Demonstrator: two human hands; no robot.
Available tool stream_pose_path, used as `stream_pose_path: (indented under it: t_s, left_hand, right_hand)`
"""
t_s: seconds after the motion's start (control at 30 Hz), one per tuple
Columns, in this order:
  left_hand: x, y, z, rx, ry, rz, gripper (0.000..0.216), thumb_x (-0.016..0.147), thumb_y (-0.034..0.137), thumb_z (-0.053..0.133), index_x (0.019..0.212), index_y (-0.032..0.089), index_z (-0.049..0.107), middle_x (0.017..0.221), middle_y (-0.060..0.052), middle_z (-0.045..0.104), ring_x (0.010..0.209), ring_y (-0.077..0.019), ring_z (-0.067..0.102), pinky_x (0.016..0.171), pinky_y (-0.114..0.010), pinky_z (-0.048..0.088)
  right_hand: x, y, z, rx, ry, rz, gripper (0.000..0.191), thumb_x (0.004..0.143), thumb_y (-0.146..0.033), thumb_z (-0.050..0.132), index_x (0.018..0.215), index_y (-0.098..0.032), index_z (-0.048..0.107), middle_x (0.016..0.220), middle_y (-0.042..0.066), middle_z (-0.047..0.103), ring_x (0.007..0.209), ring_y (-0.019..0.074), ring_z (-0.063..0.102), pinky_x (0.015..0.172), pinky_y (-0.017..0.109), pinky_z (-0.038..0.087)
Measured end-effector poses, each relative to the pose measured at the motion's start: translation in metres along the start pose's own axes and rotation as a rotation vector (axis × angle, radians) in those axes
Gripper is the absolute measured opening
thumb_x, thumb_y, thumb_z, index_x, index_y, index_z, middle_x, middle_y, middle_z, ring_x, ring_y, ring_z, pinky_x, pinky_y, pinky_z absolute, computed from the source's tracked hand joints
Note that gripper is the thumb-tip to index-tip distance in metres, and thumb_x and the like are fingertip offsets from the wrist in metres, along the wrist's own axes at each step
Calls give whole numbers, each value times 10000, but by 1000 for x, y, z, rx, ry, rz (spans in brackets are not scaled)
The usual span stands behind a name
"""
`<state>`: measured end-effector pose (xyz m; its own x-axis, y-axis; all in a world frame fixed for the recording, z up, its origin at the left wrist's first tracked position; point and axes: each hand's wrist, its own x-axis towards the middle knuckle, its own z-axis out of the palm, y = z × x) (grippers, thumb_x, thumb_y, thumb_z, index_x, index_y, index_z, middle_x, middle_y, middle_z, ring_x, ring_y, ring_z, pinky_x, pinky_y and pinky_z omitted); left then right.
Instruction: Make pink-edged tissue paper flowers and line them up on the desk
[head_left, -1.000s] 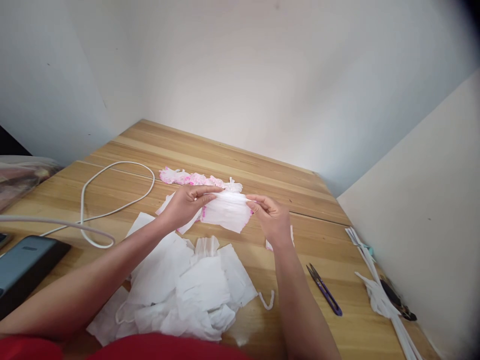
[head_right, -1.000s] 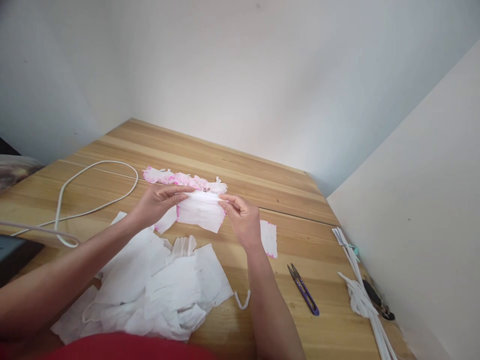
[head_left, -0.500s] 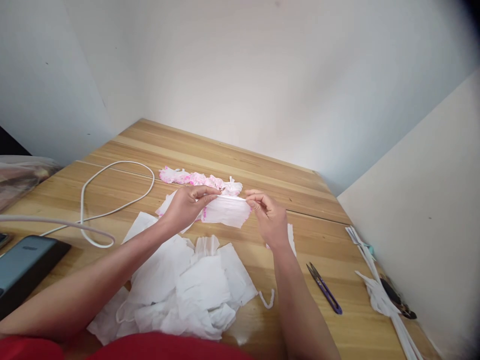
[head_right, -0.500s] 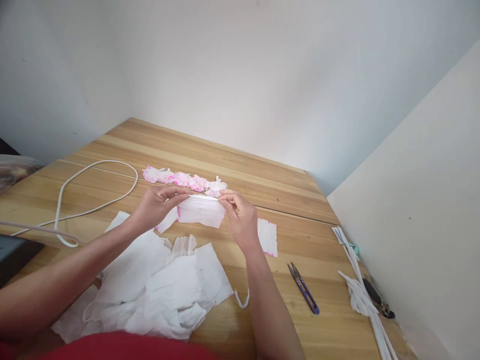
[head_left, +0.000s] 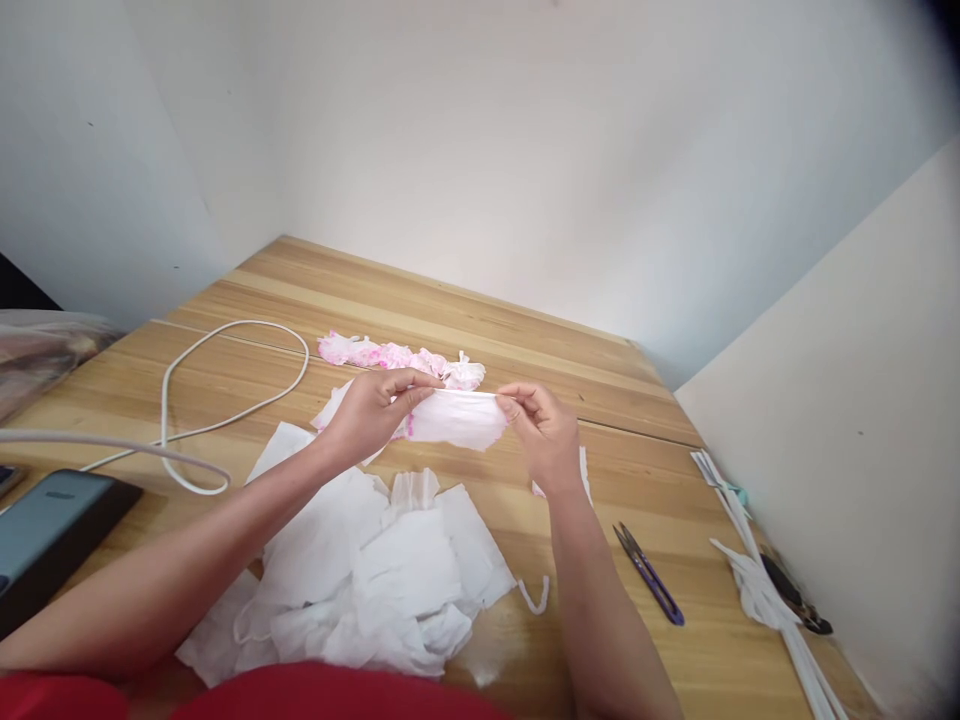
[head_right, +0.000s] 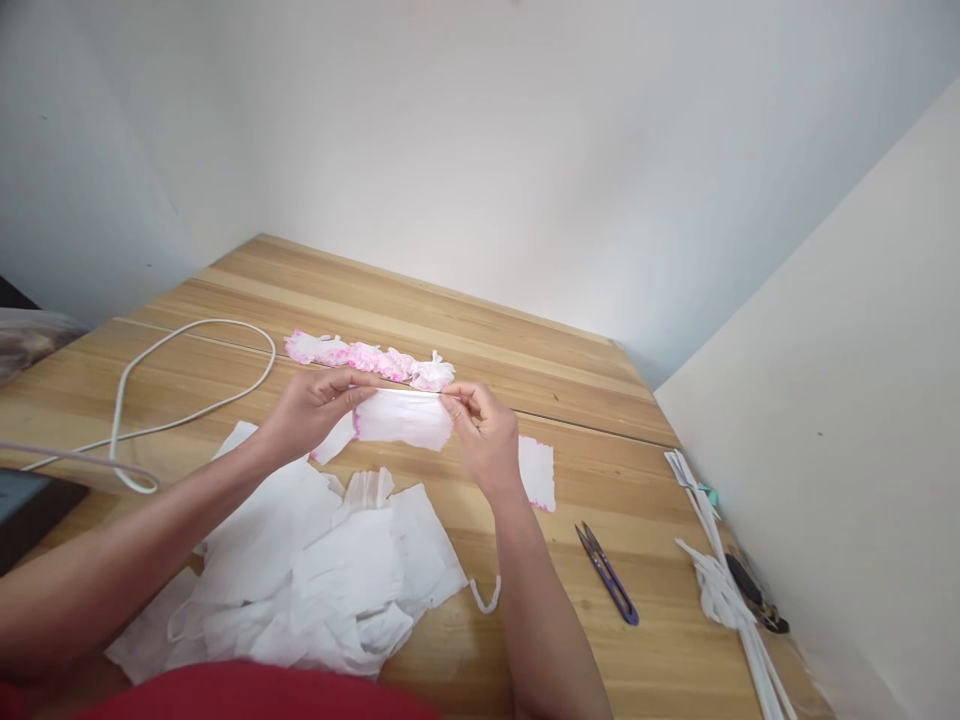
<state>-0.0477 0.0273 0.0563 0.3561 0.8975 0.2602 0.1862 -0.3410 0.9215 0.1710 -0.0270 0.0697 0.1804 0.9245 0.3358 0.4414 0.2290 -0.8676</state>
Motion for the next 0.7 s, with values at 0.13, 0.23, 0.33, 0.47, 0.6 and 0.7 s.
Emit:
stream_pose_path:
  t_s: [0.13, 0.23, 0.33, 0.47, 0.6, 0.7]
  left_hand:
    - [0, 3, -1, 16, -9, 25, 286, 894, 345, 532, 1070, 206, 710, 1042, -44, 733, 933, -194, 664, 772, -274, 500]
    - [1, 5, -3, 38, -17, 72, 280, 896, 290, 512, 1094, 199, 688, 1051, -44, 721, 913, -177, 656, 758, -260, 494]
    - [2, 2, -4, 33, -21, 102, 266, 891, 258, 502, 1078, 201, 682, 999, -34, 711, 864, -161, 646, 729, -252, 483]
    - [2, -3, -4, 48, -27, 85, 260, 895, 246, 470, 999, 203, 704, 905, -21, 703, 771, -145, 621, 635, -237, 449]
    - [2, -1, -4, 55, -23, 128, 261, 874, 186, 465, 906, 202, 724, 904, -19, 704, 800, -140, 616, 656, -235, 444]
    - [2, 2, -6, 59, -31, 165, 277, 876, 164, 467, 918, 210, 736, 919, -23, 705, 823, -139, 620, 708, -252, 455]
  right_hand:
    - [1, 0, -4, 103, -61, 26, 157, 836, -367, 630, 899, -224, 625, 739, -23, 619, 637, 111, 517, 590, 224, 391]
    - [2, 1, -9, 83, -112, 15, 115, 850, -332, 605, 867, -222, 634, 777, -16, 621, 674, 112, 521, 625, 228, 401]
    - [3, 2, -12, 39, -146, 9, 117, 862, -303, 574, 854, -225, 661, 854, -1, 653, 749, 127, 557, 686, 245, 423]
    - [3, 2, -13, 27, -199, 27, 153, 870, -286, 550, 914, -239, 690, 966, 13, 674, 842, 145, 593, 751, 266, 453]
    - [3, 1, -12, 66, -234, 65, 178, 827, -315, 636, 983, -247, 689, 1019, 23, 673, 830, 146, 599, 732, 269, 480]
    - [2, 3, -12, 89, -225, 47, 192, 806, -330, 679, 983, -257, 694, 1034, 21, 673, 867, 151, 605, 758, 273, 484]
